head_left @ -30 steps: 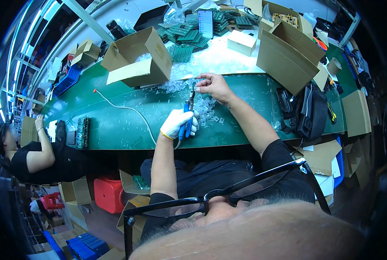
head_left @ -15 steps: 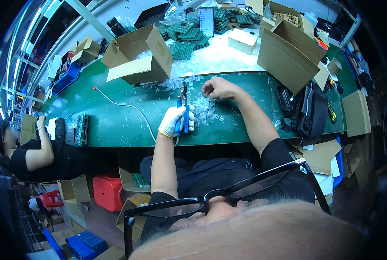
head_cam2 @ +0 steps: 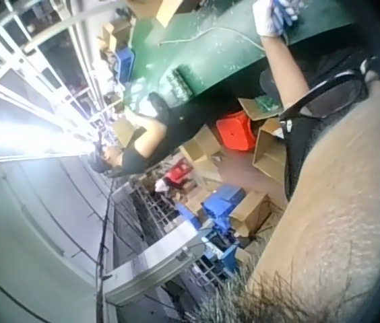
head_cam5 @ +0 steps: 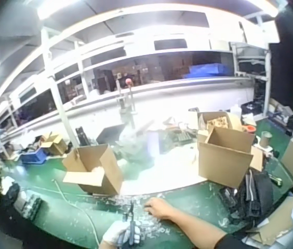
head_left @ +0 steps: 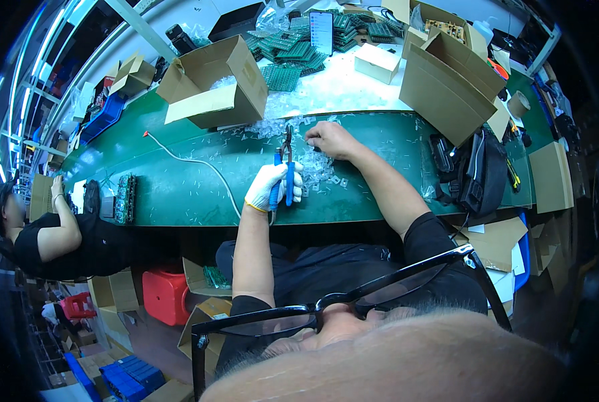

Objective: The person picks up small plastic components from a table by hand and trims them using cutters.

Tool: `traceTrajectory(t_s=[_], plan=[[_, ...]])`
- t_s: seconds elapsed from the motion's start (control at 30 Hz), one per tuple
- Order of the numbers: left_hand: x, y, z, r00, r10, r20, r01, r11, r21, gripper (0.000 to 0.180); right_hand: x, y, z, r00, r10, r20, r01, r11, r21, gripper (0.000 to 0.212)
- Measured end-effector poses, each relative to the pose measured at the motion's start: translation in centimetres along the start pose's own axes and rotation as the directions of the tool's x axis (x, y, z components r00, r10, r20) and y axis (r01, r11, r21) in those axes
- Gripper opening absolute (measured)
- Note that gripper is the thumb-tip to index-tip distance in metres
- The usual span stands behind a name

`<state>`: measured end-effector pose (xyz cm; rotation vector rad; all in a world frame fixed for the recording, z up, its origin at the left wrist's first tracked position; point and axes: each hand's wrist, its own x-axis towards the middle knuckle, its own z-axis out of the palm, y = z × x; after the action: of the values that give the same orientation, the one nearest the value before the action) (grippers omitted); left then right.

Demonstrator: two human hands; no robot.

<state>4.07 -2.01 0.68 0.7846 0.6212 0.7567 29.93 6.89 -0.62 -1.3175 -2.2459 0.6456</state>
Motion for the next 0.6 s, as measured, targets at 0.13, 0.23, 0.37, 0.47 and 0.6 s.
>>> traceTrajectory(t_s=[0.13, 0.23, 0.37, 0.47, 0.6], plan=[[0.3, 0.0, 0.0, 0.999, -0.033, -0.006, 0.033, 0.999, -0.007, 0.057, 0.2, 1.2, -0.7, 0.986, 0.166, 0.02, -0.16, 0.898, 0.411, 0.027], [0.4, -0.1, -0.2, 1.0, -0.028, 0.011, 0.028, 0.999, -0.018, 0.058, 0.1, 1.3, -1.2, 0.97, 0.217, 0.106, -0.236, 0.753, 0.614, 0.022], [-0.1, 0.1, -0.5, 0.995, 0.008, 0.099, 0.007, 0.989, -0.146, 0.058, -0.1, 0.3, -2.5, 0.96, 0.112, 0.256, -0.225, 0.853, 0.471, 0.015], [-0.6, 0.3, -0.9, 0.99, 0.036, 0.133, -0.006, 0.975, -0.222, 0.057, 0.1, -0.4, -2.7, 0.944, 0.054, 0.326, -0.196, 0.885, 0.422, 0.016], [0.1, 0.2, -0.3, 0.989, 0.017, 0.146, 0.019, 0.97, -0.241, 0.056, 0.3, 0.8, -1.0, 0.993, 0.074, -0.089, -0.049, 0.964, 0.261, 0.028]])
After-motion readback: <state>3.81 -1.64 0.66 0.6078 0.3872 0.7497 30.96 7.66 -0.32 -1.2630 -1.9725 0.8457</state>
